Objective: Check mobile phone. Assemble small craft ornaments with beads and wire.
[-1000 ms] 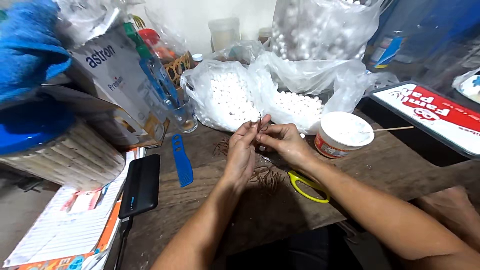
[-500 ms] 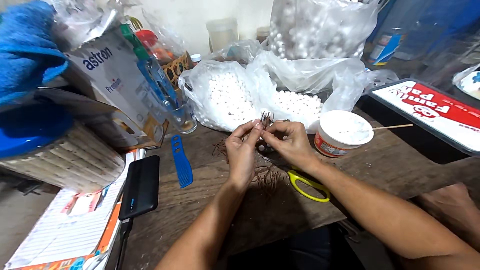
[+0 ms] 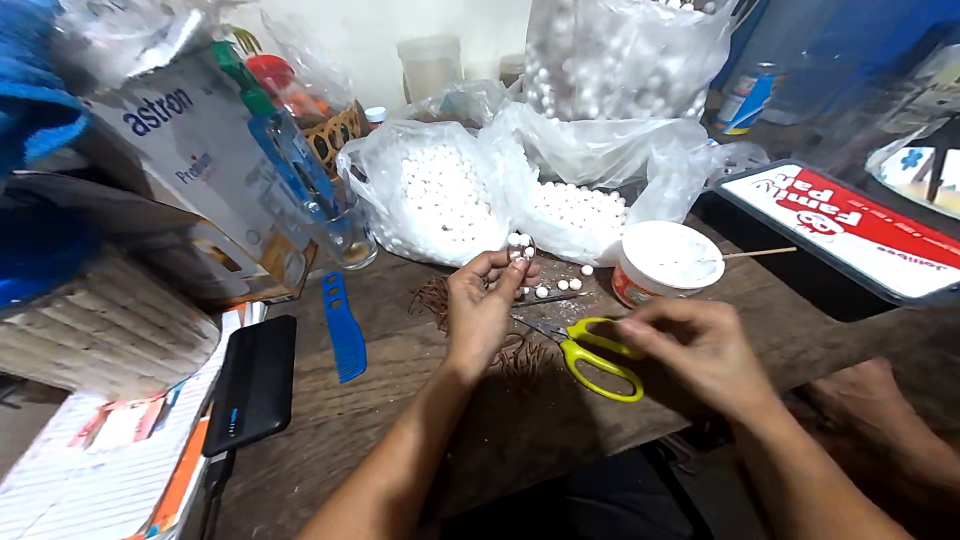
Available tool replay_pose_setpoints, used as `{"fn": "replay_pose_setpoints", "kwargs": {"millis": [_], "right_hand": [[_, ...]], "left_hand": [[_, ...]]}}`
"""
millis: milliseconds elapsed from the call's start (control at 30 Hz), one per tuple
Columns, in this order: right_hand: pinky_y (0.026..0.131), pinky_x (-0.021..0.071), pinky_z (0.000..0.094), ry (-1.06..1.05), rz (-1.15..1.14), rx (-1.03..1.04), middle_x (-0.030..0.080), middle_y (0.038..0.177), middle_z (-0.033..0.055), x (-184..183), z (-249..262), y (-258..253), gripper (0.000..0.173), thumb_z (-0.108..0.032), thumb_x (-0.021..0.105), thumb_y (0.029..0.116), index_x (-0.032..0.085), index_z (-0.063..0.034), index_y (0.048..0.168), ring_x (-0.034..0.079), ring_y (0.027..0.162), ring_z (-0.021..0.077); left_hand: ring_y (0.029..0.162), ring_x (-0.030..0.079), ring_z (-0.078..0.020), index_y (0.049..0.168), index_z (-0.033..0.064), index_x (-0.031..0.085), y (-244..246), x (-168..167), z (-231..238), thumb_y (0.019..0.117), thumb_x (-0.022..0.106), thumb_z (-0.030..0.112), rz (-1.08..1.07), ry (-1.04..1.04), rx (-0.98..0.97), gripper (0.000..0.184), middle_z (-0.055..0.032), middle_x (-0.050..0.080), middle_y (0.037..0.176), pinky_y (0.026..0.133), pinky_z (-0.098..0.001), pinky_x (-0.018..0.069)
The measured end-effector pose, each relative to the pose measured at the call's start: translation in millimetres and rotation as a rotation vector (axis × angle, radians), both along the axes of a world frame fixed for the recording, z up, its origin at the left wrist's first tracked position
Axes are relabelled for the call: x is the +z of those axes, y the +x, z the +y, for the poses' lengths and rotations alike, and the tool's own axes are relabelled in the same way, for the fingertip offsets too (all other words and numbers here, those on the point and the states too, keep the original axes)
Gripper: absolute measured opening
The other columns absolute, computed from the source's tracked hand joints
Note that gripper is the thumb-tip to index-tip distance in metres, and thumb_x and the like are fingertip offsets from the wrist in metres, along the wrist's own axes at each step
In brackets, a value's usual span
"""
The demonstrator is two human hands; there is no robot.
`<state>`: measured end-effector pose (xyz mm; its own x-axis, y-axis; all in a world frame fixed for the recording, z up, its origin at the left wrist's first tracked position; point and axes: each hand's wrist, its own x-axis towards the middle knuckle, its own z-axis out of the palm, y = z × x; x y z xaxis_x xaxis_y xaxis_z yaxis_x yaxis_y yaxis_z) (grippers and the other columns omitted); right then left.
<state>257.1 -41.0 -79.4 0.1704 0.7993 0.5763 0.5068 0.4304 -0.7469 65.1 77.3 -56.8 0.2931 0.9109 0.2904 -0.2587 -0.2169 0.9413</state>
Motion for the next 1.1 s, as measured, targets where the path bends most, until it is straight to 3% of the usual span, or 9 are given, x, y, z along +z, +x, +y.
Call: {"fn": "replay_pose_setpoints", "kwargs": {"millis": [67,133,233,267,400,533,667,833,1100], "right_hand": [[0.057,0.051,0.0127,-0.039,0.18,-0.127,0.065,0.069,-0.0192,-9.8,-18.4,29.0,0.014,-0.02,0.069,0.0923,0.068,-0.0224,0.079,0.059,0.06,-0.0076],[0.054,0.0507,0.014,-0.026,0.301,-0.295,0.062,0.065,-0.0186,-11.3,-24.3,51.5,0.014,-0.01,0.067,0.0907,0.063,-0.0211,0.083,0.057,0.054,-0.0052],[0.055,0.0518,0.0155,0.02,0.353,-0.373,0.061,0.071,-0.0146,-0.7,-19.2,70.7,0.027,-0.007,0.062,0.0937,0.06,-0.0066,0.121,0.057,0.055,-0.0027],[0.055,0.0516,0.0154,0.038,0.339,-0.365,0.061,0.074,-0.014,2.9,-17.0,72.7,0.03,-0.007,0.06,0.0955,0.06,-0.0052,0.125,0.057,0.056,-0.0026],[0.059,0.0541,0.0156,0.155,0.182,-0.34,0.067,0.081,-0.0134,9.7,-17.1,73.8,0.015,-0.008,0.057,0.1008,0.071,-0.0094,0.106,0.061,0.063,-0.0032],[0.067,0.0589,0.0192,0.28,0.117,-0.385,0.072,0.088,-0.0143,19.1,-32.6,83.4,0.015,-0.012,0.059,0.1024,0.073,-0.0133,0.106,0.067,0.072,-0.0008],[0.062,0.0592,0.0193,0.316,0.405,-0.44,0.073,0.081,-0.0096,25.1,-36.7,90.1,0.027,-0.005,0.045,0.1052,0.071,-0.0119,0.098,0.068,0.066,0.0026],[0.061,0.0547,0.0145,0.215,0.757,-0.341,0.067,0.073,-0.0097,24.1,-41.1,85.8,0.043,-0.013,0.027,0.111,0.066,-0.0146,0.094,0.063,0.063,-0.0001],[0.062,0.0561,0.0136,0.155,0.86,-0.074,0.07,0.075,-0.0075,25.3,-30.5,31.8,0.046,-0.011,0.03,0.1099,0.072,-0.0133,0.091,0.066,0.065,0.0]], "left_hand": [[0.072,0.072,-0.0086,0.098,0.0013,0.067,-0.6,0.6,-3.5,0.1001,0.059,-0.003,0.046,0.045,-0.002,0.009,-0.0016,0.074,0.082,0.071,-0.0249,0.0615],[0.07,0.07,-0.0051,0.098,0.0022,0.066,-1.0,0.6,-6.8,0.099,0.06,-0.003,0.09,0.1,0.01,0.008,0.0026,0.071,0.08,0.07,-0.023,0.0613],[0.068,0.068,-0.0031,0.097,0.0028,0.066,0.1,-0.5,-8.7,0.097,0.061,-0.005,0.109,0.169,0.041,0.009,0.0045,0.07,0.079,0.067,-0.0213,0.0607],[0.067,0.068,-0.0016,0.096,0.0028,0.067,0.6,-0.5,-9.9,0.0956,0.062,-0.006,0.121,0.188,0.051,0.01,0.0057,0.07,0.078,0.067,-0.0197,0.0603],[0.065,0.067,0.0011,0.095,0.0023,0.068,2.2,-4.2,-13.1,0.092,0.065,-0.008,0.166,0.239,0.069,0.012,0.0074,0.07,0.076,0.064,-0.0169,0.0588],[0.067,0.065,0.0041,0.095,0.0019,0.069,2.6,-7.8,-15.3,0.091,0.066,-0.005,0.207,0.325,0.045,0.008,0.0078,0.069,0.079,0.065,-0.0141,0.0571],[0.064,0.062,0.0062,0.093,0.0006,0.07,3.6,-10.3,-17.9,0.0898,0.068,-0.004,0.23,0.371,0.031,0.006,0.0073,0.069,0.076,0.061,-0.0117,0.0536],[0.064,0.062,0.0053,0.091,-0.0007,0.07,5.8,-14.4,-19.4,0.0878,0.068,-0.004,0.211,0.389,0.016,0.005,0.0055,0.068,0.075,0.061,-0.0131,0.0545],[0.063,0.062,0.0034,0.09,-0.0021,0.071,7.1,-18.6,-21.1,0.0887,0.069,-0.001,0.225,0.417,-0.021,0.003,0.0018,0.069,0.074,0.06,-0.0146,0.0547]]}}
